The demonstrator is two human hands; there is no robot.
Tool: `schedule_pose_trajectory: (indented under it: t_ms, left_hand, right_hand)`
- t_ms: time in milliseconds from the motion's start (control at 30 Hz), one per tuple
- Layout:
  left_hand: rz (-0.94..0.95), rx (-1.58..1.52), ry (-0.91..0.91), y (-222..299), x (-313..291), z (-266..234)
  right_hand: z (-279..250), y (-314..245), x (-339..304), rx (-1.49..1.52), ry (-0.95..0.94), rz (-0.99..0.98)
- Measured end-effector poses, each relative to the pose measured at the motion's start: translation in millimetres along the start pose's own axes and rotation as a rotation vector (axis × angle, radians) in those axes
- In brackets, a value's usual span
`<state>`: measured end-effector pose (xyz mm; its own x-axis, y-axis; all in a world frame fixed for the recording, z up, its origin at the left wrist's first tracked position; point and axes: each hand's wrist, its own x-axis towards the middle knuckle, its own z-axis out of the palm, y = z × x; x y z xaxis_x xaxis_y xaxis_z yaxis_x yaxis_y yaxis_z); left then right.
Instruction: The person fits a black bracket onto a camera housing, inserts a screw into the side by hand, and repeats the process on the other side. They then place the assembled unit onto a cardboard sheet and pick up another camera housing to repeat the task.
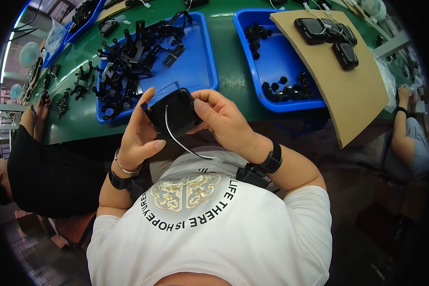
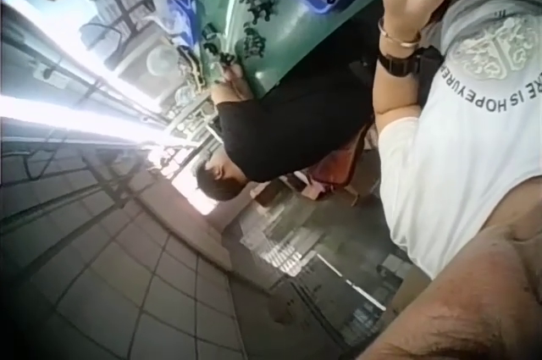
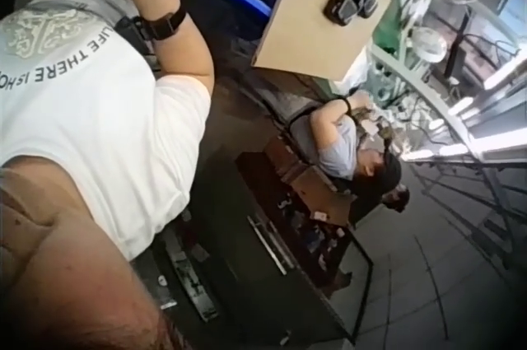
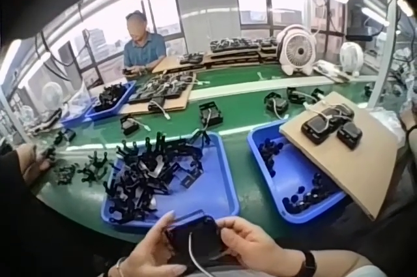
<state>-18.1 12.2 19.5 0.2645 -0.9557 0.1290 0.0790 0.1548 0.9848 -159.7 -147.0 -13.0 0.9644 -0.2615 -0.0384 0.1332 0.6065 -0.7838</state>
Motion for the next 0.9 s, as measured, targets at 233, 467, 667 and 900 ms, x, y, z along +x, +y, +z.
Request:
schedule_pose_trajectory:
  t_ms: [233,467,667,900]
  left_hand:
    - [-0.073,-0.052,0.155,-5,8,8]
    - [-0.19,-0.116,0.123,-4,8,3]
    - [-0.177,-0.103,0.085,-1,8,6]
    - [-0.062,-0.062,0.028,3,9,6]
  right_hand:
    - [2,0,1,0.057,0.072,0.044]
    - [2,-10,1,-0.032,0.04,0.057]
    - [2,-15,-2,-0.252,0.021,0.042]
    - [12,-15,-6,-0.454,0.024,-0.058]
